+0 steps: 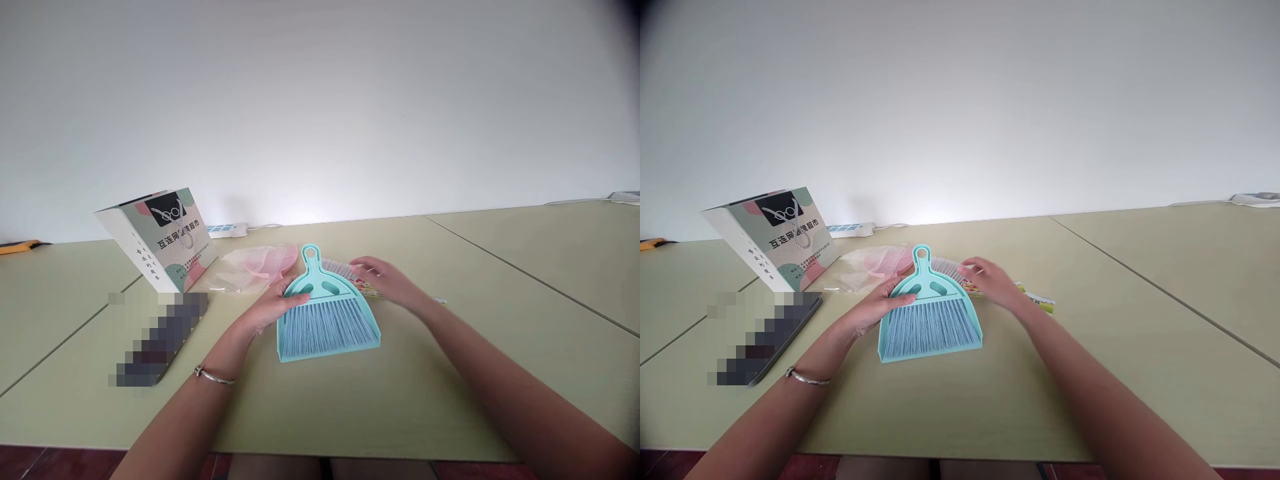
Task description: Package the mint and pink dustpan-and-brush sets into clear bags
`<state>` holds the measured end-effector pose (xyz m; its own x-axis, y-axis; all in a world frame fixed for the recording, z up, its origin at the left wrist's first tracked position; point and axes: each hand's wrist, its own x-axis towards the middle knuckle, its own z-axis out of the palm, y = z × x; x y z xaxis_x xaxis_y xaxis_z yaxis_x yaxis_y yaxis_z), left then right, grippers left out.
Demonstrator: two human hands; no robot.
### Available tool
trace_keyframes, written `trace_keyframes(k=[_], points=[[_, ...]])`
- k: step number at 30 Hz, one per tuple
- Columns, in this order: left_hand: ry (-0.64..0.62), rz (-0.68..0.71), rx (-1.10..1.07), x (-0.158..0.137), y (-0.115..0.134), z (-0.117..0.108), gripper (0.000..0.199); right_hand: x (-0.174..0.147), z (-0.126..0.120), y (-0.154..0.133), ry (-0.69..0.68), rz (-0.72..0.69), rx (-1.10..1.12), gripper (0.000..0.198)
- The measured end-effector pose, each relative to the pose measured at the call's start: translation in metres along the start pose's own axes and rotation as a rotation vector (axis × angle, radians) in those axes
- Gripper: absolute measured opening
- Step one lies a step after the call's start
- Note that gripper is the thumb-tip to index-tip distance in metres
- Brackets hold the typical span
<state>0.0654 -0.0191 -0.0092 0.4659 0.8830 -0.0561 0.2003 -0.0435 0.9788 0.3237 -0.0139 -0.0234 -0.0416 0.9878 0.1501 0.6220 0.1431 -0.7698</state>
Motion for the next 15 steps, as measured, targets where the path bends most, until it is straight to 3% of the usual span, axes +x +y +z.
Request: trace_keyframes(k=[3,6,8,11,15], points=[[0.032,-0.012,0.019,0.001,0.0,-0.002,0.051,0.009,-0.038,0.037,0.09,0.163,-0.305,0.053],[0.045,-0.023,0.014,0.001,0.0,-0.003,0.05,0.01,-0.062,0.064,-0.078,0.283,-0.44,0.056],[0.048,-0.024,0.013,0.001,0.0,-0.003,0.051,0.01,-0.068,0.071,-0.181,0.28,-0.454,0.051],[0.043,-0.037,-0.001,0.001,0.001,-0.002,0.054,0.012,-0.066,0.072,-0.223,0.191,-0.466,0.043],[0.051,-0.038,-0.022,0.0,0.002,-0.002,0.059,0.016,-0.063,0.064,-0.09,0.203,-0.385,0.032]])
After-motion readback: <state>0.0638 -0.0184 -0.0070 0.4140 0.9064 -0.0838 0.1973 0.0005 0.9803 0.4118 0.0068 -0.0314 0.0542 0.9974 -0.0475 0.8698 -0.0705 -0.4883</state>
